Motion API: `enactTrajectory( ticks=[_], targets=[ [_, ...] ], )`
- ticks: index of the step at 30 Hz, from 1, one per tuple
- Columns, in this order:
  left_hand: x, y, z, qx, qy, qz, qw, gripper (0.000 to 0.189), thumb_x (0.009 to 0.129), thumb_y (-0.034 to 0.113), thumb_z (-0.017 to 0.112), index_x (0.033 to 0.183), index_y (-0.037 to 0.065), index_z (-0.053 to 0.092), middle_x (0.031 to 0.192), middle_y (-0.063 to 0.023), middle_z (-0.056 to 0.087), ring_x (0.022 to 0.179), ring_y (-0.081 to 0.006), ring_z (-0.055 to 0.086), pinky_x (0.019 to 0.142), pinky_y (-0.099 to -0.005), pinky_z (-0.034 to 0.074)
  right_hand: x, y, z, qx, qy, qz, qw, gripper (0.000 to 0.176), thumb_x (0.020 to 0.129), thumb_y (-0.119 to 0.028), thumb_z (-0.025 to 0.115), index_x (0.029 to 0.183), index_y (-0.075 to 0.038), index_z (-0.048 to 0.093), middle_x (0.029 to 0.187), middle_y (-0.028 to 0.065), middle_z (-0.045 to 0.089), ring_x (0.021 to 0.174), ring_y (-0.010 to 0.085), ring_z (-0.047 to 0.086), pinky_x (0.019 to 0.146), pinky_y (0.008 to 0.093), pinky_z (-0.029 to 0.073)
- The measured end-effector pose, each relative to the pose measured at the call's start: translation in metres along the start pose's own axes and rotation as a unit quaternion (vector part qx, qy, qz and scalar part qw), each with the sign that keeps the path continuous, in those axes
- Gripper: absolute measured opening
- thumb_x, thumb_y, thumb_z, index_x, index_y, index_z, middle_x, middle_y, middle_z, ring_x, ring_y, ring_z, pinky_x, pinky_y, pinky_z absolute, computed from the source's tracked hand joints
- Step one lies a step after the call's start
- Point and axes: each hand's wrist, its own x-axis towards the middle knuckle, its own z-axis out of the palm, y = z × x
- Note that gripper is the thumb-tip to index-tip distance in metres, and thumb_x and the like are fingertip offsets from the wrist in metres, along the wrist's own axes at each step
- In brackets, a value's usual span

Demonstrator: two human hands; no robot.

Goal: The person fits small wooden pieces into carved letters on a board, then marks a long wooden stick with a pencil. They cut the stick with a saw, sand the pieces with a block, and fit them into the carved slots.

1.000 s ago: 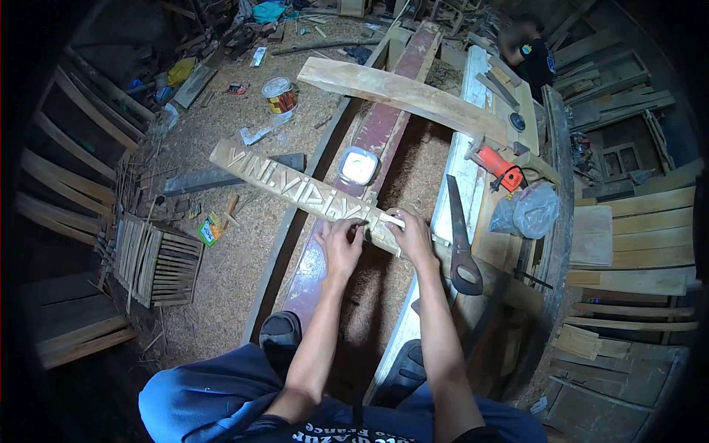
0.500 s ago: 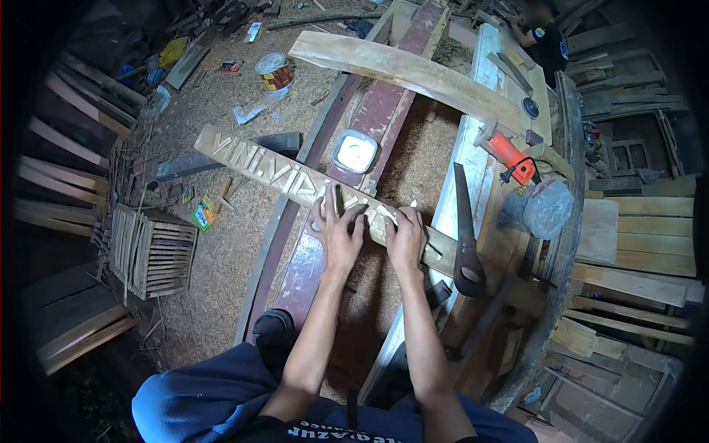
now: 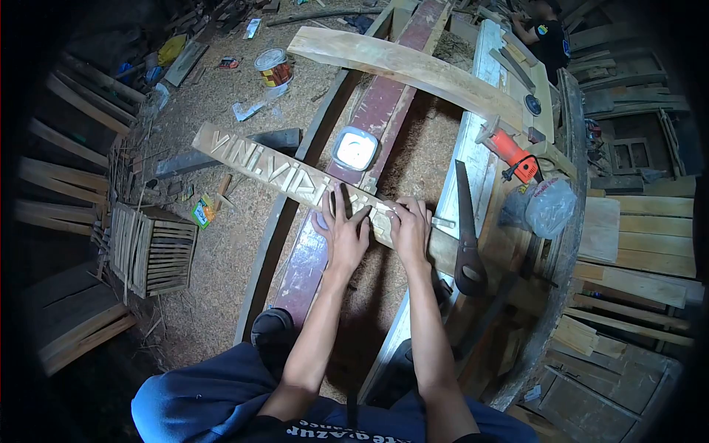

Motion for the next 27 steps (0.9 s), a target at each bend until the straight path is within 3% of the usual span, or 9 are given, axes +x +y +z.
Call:
enactTrajectory(
  ticks=[27],
  targets=[
    [0.001,-0.001,0.011,0.004,0.003,0.02,1.0,0.033,0.092,0.022,0.067,0.124,0.018,0.076,0.169,-0.023,0.014,0.152,-0.0483,0.012,0.114,-0.0719,0.006,-0.008,-0.006,0.006,0.008,0.025,0.031,0.999,0.022,0.085,-0.015,0.076,0.106,-0.009,0.076,0.109,0.0065,0.065,0.106,0.0279,0.058,0.09,0.0436,0.045]
  ],
)
